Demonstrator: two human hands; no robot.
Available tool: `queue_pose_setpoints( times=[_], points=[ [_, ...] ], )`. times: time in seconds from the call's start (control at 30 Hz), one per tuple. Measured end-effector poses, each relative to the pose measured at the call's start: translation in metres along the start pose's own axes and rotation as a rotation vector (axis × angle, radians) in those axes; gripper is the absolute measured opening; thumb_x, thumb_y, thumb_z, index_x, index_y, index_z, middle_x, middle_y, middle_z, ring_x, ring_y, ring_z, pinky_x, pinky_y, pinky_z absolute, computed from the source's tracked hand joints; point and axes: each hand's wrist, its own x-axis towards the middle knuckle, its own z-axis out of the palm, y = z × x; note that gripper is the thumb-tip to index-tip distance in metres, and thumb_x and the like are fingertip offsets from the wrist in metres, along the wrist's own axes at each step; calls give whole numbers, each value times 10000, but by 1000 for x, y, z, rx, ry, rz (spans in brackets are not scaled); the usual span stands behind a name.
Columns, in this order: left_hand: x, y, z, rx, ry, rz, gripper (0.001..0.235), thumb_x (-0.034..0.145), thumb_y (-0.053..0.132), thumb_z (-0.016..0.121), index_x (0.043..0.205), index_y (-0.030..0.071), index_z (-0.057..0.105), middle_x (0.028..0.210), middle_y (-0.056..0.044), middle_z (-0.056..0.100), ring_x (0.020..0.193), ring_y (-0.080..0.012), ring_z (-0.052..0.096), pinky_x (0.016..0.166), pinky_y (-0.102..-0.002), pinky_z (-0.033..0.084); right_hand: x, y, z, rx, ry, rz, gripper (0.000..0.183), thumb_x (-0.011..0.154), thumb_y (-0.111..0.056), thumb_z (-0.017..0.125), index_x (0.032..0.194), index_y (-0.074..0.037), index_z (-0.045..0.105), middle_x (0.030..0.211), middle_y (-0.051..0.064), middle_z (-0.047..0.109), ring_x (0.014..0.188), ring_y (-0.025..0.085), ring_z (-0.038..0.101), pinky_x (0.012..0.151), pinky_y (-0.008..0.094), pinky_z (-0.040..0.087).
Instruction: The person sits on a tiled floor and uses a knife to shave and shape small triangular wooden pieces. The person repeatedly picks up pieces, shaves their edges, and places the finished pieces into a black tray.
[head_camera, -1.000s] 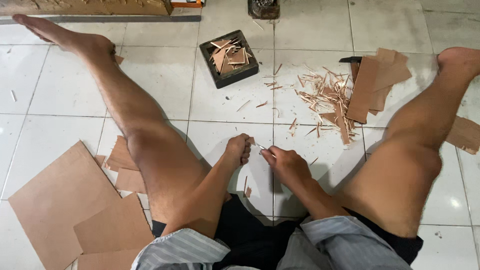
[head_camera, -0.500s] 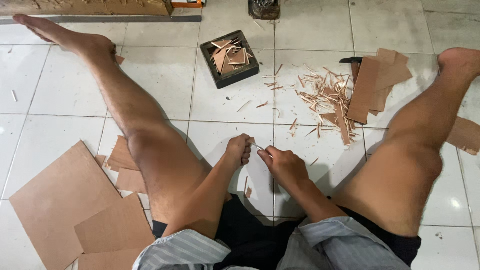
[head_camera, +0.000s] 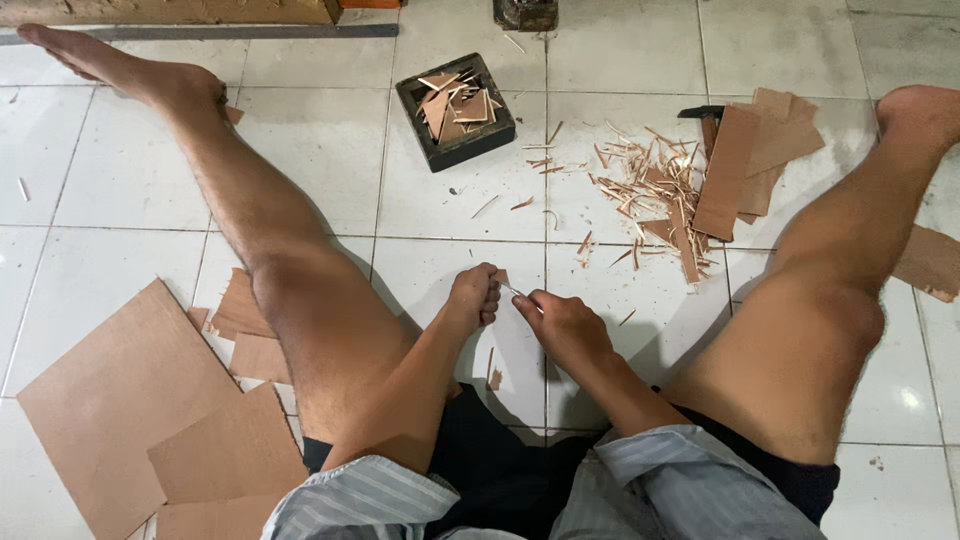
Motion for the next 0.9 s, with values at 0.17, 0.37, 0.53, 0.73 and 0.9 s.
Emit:
queue_pose_setpoints(
  times=[0.17, 0.37, 0.53, 0.73, 0.9],
  points=[
    [5, -2, -1, 3, -7, -4, 321, 931, 336, 505, 655, 223, 386, 537, 83, 243, 407, -74, 226, 425, -247, 227, 18, 16, 17, 87, 12, -8, 514, 1081, -542, 396, 1051, -142, 716, 836, 195, 751, 931, 421, 751, 836, 525, 570],
    [-5, 1, 3, 41, 45, 17, 305, 934, 318, 508, 656, 210, 448, 508, 62, 319, 383, -107, 286, 413, -274, 252, 6, 7, 13, 35, -7, 28, 560, 1087, -560, 341, 1068, -141, 712, 804, 184, 736, 889, 389, 754, 829, 509, 568],
    [2, -3, 5, 16, 7, 18, 279, 931, 326, 516, 687, 222, 429, 539, 78, 297, 410, -84, 285, 428, -252, 247, 12, 8, 14, -12, 16, -43, 564, 1088, -563, 344, 1071, -114, 685, 832, 239, 728, 930, 436, 744, 854, 551, 558],
    [-18, 9, 6, 58, 43, -5, 319, 932, 309, 498, 637, 198, 447, 517, 54, 282, 399, -99, 264, 416, -252, 246, 24, 9, 17, -33, 21, -23, 584, 1100, -553, 307, 1010, -111, 679, 804, 201, 730, 890, 399, 749, 837, 516, 563],
    [16, -4, 3, 81, 39, -4, 285, 921, 294, 517, 661, 193, 459, 522, 48, 313, 406, -122, 291, 416, -266, 271, 35, 16, 21, -5, 21, -60, 542, 1105, -515, 365, 1011, -103, 705, 801, 227, 728, 887, 411, 751, 812, 527, 565]
  ],
)
